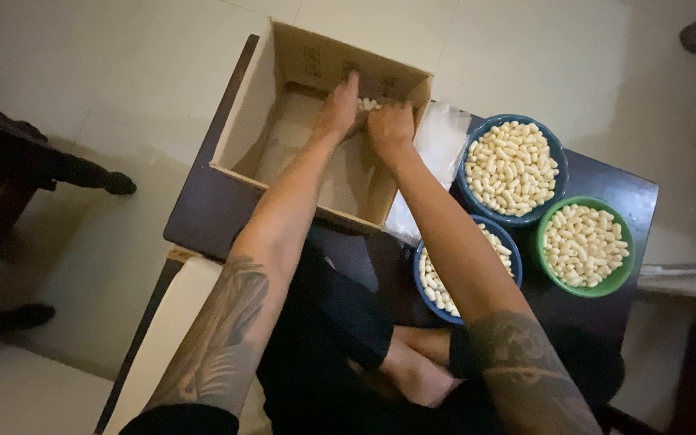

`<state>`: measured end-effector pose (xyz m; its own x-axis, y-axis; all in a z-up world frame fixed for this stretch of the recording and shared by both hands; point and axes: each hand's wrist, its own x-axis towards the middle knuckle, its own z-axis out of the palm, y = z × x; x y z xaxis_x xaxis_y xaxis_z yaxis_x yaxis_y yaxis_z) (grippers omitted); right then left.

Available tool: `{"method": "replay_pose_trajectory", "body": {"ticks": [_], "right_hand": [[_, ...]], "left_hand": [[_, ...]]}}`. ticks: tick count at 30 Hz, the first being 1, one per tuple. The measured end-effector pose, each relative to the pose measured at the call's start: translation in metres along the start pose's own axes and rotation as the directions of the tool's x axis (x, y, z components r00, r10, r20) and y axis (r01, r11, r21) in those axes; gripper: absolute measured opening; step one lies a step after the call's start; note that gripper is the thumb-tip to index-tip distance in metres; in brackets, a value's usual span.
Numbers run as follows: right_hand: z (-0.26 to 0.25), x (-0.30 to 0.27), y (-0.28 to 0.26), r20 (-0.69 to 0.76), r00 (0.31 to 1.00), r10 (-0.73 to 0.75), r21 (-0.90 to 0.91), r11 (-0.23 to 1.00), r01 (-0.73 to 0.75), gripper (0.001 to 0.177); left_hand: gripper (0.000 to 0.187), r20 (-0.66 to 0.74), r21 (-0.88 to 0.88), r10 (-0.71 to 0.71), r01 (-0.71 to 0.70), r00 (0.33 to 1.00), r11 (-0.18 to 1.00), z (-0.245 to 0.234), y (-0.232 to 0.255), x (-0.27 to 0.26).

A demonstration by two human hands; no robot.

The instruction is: Scooping small white food items from a bowl into a plastic bag using a spoon and placing the filled bag into a cardboard box.

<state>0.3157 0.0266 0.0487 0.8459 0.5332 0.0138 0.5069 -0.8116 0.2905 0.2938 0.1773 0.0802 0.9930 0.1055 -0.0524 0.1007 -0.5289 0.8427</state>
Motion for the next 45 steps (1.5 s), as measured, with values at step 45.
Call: {"method": "replay_pose_trajectory", "body": {"ticks": [45], "right_hand": [[-0.038, -0.44, 0.103, 0.001, 0.807, 0.591, 0.794, 0.49, -0.36, 0.018]], "left_hand": [[0.06, 0.165, 0.231, 0.285, -0.318, 0.944, 0.92, 0.126, 0.109, -0.254]]}}
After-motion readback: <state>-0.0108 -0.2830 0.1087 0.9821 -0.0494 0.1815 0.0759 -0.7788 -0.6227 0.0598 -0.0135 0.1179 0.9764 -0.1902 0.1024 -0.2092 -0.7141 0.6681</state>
